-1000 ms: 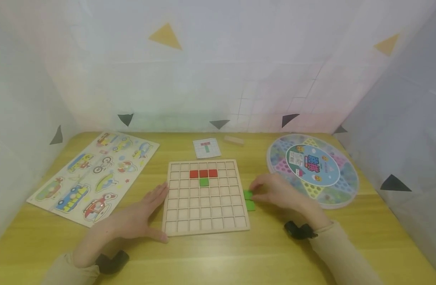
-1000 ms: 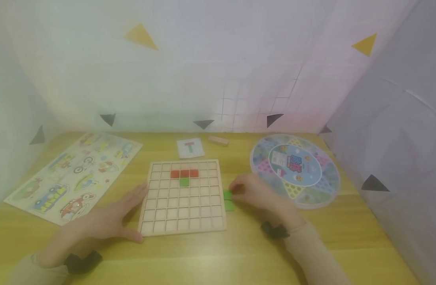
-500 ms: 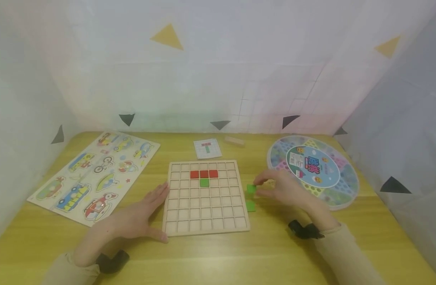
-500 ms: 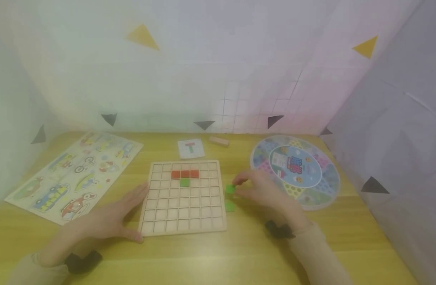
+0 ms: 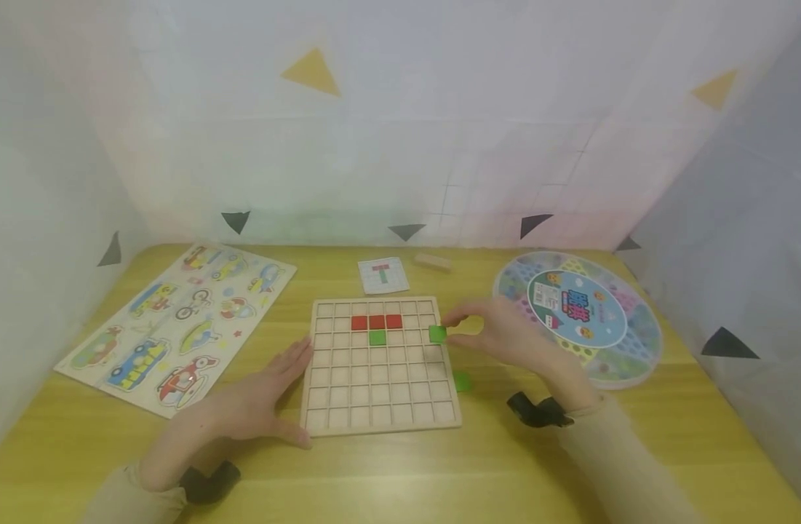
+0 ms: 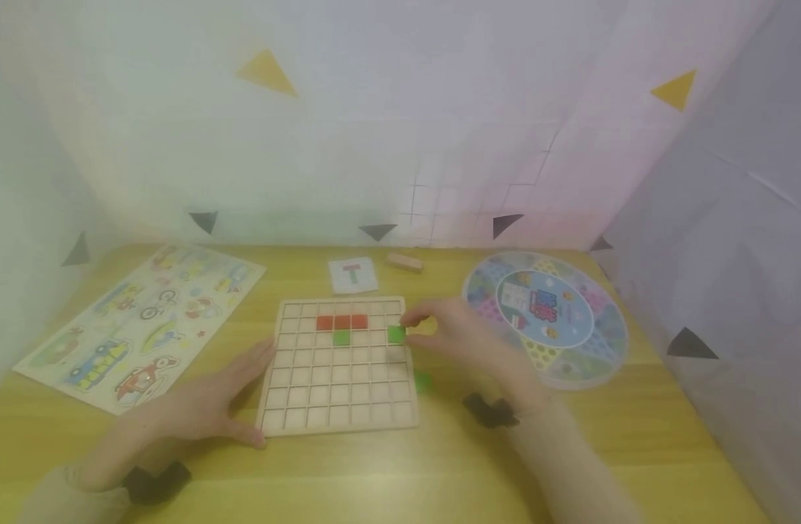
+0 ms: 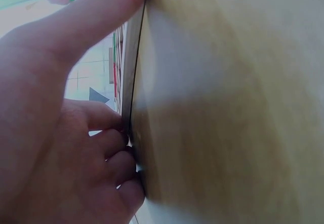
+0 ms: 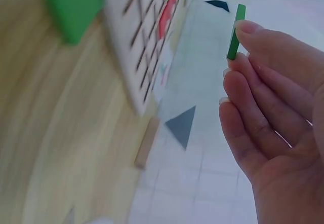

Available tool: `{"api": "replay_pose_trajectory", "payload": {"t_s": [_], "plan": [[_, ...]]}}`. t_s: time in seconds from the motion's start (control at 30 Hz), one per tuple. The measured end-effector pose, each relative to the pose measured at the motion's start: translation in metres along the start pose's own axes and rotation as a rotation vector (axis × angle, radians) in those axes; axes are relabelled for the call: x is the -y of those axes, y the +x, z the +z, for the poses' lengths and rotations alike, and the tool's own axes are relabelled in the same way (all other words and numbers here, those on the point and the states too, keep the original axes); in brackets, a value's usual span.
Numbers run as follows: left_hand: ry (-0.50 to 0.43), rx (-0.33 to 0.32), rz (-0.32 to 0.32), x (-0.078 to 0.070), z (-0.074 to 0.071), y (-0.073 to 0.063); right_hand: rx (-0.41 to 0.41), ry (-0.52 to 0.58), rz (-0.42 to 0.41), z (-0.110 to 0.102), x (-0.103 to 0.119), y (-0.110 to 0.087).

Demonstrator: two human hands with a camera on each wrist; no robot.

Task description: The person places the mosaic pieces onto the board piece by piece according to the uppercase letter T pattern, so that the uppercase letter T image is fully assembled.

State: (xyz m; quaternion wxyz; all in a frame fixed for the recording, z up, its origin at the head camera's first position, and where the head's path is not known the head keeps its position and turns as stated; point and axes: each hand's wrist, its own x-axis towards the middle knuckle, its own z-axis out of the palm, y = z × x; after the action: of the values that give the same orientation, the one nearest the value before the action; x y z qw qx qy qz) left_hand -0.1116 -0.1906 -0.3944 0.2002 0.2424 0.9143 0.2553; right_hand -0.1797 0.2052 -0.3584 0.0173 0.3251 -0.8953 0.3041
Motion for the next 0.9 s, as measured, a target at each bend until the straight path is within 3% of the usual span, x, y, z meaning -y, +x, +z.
{"api": "replay_pose_trajectory", "payload": {"t_s": [0.13,0.5,0.9], "plan": [[0.001,-0.002,0.001,0.002,0.001,0.0,0.025,0.051,-0.008,0.005,0.013,0.015],[-0.008,0.002,0.004,0.005,0.002,0.001,0.035,0.007,-0.049,0.017,0.037,0.04],[-0.008,0.003,0.006,0.002,0.001,0.0,0.045,0.102,-0.109,0.035,0.034,0.049]]}}
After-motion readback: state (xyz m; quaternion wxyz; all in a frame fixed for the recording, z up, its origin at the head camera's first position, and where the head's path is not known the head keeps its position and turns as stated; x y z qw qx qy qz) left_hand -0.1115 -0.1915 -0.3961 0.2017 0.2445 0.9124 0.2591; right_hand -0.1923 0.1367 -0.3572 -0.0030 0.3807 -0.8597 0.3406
